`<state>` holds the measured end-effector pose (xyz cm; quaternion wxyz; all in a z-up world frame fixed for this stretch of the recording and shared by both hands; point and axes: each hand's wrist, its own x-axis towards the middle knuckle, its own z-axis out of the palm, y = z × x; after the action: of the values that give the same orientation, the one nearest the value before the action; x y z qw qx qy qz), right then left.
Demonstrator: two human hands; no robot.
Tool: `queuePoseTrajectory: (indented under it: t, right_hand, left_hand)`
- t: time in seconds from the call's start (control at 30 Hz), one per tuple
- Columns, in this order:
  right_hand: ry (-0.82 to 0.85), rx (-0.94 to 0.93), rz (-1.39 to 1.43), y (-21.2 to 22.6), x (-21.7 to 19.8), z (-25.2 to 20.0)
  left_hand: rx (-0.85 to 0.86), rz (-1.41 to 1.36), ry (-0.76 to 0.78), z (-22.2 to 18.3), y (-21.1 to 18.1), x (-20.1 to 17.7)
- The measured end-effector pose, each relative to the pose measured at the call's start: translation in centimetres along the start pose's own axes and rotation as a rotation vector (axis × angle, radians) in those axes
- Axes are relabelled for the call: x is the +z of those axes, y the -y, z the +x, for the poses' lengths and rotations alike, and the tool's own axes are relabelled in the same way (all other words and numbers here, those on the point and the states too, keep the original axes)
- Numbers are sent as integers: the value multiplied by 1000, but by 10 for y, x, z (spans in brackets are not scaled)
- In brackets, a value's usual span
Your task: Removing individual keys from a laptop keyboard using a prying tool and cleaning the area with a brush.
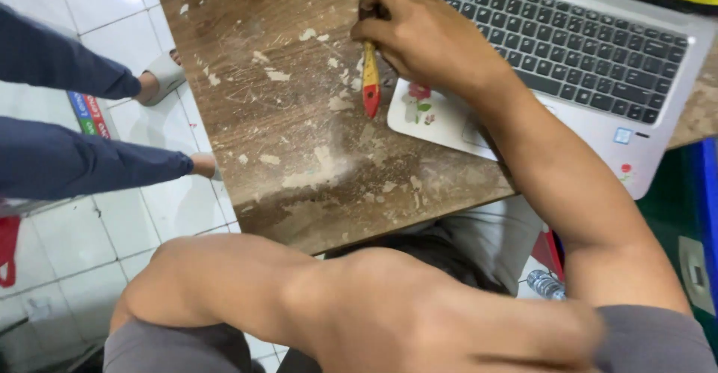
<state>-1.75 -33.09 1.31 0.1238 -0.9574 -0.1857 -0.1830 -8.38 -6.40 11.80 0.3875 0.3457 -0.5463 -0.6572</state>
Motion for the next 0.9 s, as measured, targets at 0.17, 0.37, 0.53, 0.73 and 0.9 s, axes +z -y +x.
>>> queuePoseTrajectory:
  t: [0.17, 0.37, 0.53, 0.73, 0.9]
  right_hand:
    - [65, 51, 84, -5, -9, -2]
    - [189, 210, 458, -22, -21, -6]
    - [-236, 138, 98, -35, -55, -24]
    - [-341, 135, 282, -55, -43, -33]
    - [-423, 145, 333, -66, -46, -38]
  left_hand:
    - [793, 845, -547, 19, -55, -64]
    - [769, 1117, -1094, 46, 21, -174]
    - [657, 480, -1293, 78, 55, -234]
    - [668, 331, -1218, 109, 71, -257]
    - [599, 413, -1140, 107, 81, -262]
